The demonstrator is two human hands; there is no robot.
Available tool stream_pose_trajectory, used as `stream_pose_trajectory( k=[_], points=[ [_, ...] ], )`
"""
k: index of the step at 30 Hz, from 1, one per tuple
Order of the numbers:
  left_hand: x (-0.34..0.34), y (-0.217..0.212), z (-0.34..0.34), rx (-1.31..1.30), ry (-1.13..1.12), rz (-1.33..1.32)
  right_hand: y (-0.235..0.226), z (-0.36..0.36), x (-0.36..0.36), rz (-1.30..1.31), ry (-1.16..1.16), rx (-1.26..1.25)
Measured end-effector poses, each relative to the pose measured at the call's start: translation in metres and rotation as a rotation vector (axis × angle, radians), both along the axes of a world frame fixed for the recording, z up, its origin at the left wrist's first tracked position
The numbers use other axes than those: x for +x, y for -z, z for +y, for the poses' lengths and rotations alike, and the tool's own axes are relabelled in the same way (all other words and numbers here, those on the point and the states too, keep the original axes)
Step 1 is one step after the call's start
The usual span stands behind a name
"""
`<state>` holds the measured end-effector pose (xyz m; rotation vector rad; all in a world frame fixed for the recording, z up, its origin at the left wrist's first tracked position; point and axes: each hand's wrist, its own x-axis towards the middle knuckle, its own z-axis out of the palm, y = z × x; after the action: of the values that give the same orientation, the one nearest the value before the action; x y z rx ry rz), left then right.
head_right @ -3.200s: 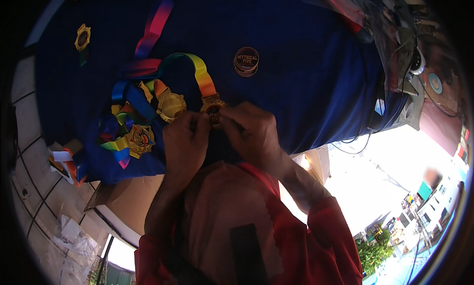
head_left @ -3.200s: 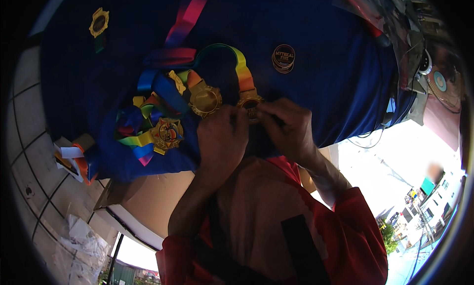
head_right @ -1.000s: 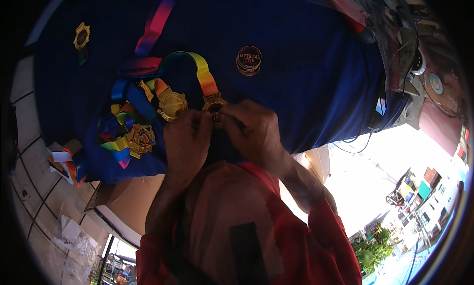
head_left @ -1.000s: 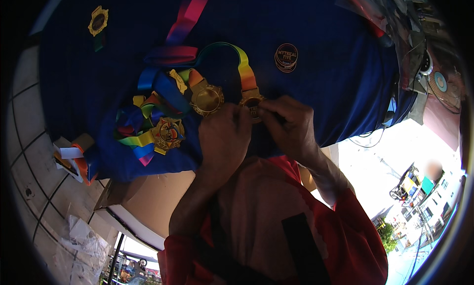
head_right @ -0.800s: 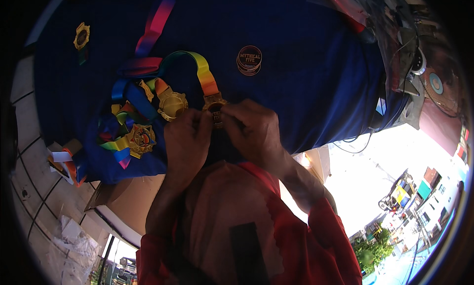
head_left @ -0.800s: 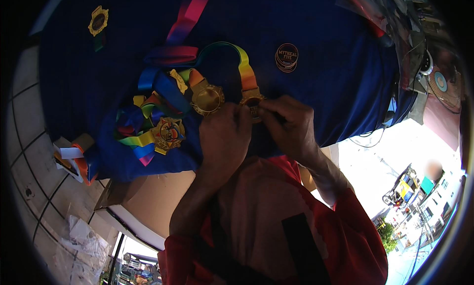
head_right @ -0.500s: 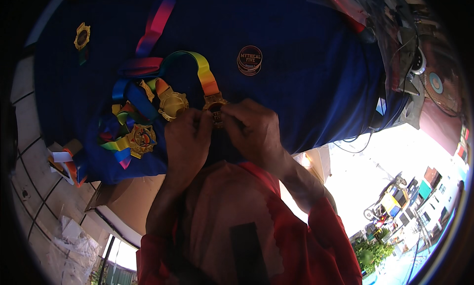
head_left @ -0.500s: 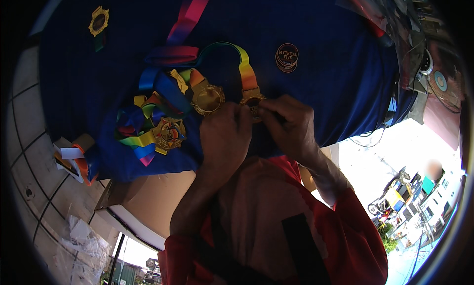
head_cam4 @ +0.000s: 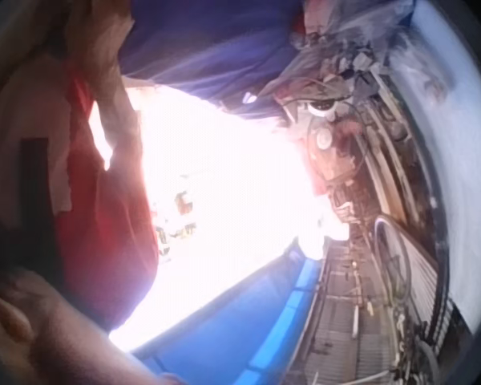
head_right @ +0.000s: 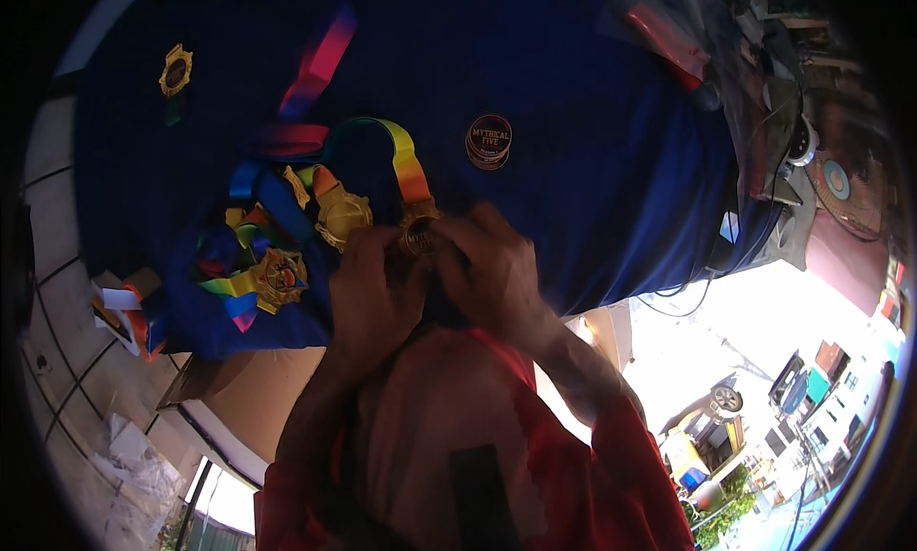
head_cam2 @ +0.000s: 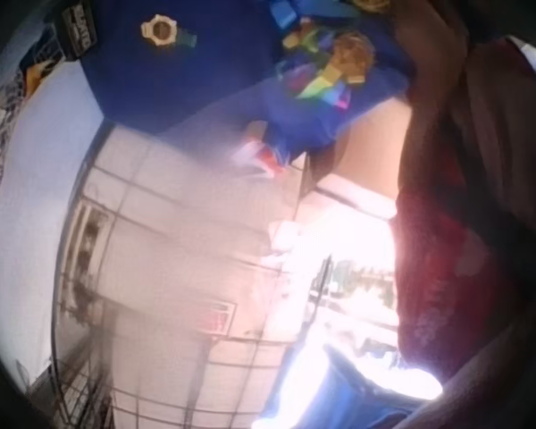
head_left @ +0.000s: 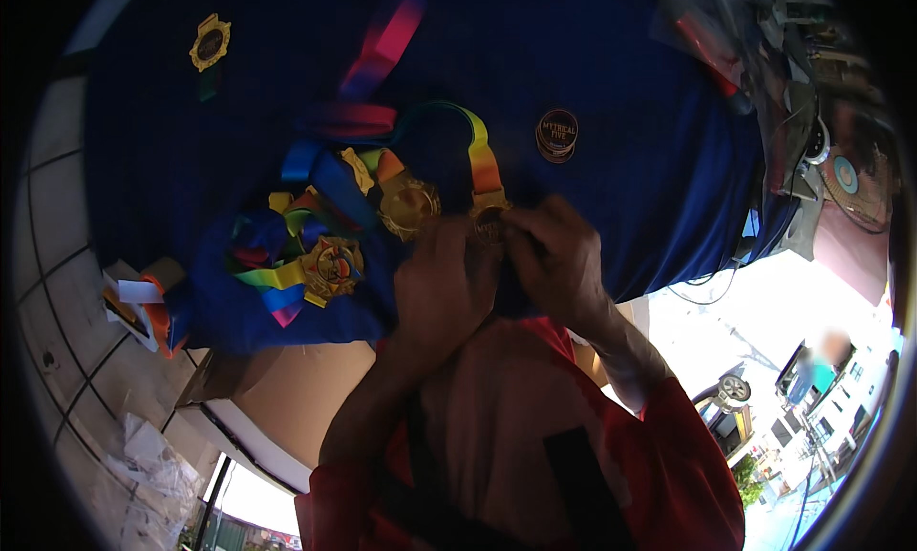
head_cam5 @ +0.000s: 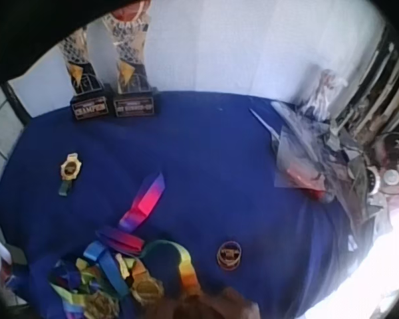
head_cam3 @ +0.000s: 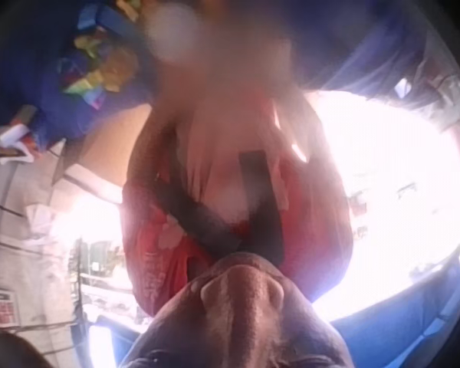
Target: The person assembles medals by attaching circular inserts to gold medallions and threading colorful ribbons through them. They handle each medal individually, securing the insert and ribbon, then place the finished medals on a blue table.
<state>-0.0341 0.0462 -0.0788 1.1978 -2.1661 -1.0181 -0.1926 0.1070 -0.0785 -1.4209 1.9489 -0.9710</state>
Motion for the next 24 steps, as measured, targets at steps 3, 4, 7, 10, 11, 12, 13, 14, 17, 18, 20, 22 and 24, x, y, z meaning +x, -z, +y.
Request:
stream_pose_trajectory(
  k=[3, 4, 7, 10, 11, 12, 13, 14, 17, 18, 20, 22, 24],
  points=[
    [0.003, 0.005, 0.002, -0.156, 0.041, -0.025, -0.001, -0.001, -0.002, -0.004, -0.02, 0.009],
    [0.004, 0.007, 0.001, -0.129, 0.054, 0.0, -0.001, -0.002, -0.002, 0.029, -0.04, 0.022],
    [0.003, 0.014, -0.001, -0.059, 0.089, 0.061, -0.002, -0.007, -0.001, 0.108, -0.099, 0.023],
    [0.004, 0.016, -0.002, 0.01, 0.068, 0.04, -0.003, -0.014, 0.005, 0.152, -0.154, -0.033],
    [0.004, 0.016, -0.002, 0.024, 0.053, 0.017, -0.004, -0.015, 0.007, 0.173, -0.164, -0.033],
    [0.003, 0.017, -0.003, 0.038, 0.039, -0.003, -0.005, -0.017, 0.006, 0.189, -0.242, -0.011],
    [0.003, 0.017, -0.004, 0.032, 0.042, 0.028, -0.006, -0.018, 0.005, 0.195, -0.164, -0.015],
    [0.003, 0.017, -0.005, 0.024, 0.042, 0.059, -0.006, -0.019, 0.003, 0.194, -0.159, 0.002],
    [0.002, 0.018, -0.007, -0.014, 0.039, 0.072, -0.005, -0.021, -0.001, 0.216, -0.197, -0.041],
    [0.002, 0.017, -0.007, -0.022, 0.049, 0.065, -0.005, -0.021, -0.002, 0.224, -0.227, -0.051],
    [0.002, 0.017, -0.007, 0.002, 0.034, 0.049, -0.005, -0.021, -0.002, 0.204, -0.239, -0.056],
    [0.003, 0.015, -0.005, 0.024, 0.031, 0.048, -0.007, -0.02, -0.002, 0.191, -0.238, -0.023],
    [0.004, 0.011, -0.001, 0.039, 0.023, 0.065, -0.012, -0.018, -0.004, 0.214, -0.171, 0.1]
  ],
)
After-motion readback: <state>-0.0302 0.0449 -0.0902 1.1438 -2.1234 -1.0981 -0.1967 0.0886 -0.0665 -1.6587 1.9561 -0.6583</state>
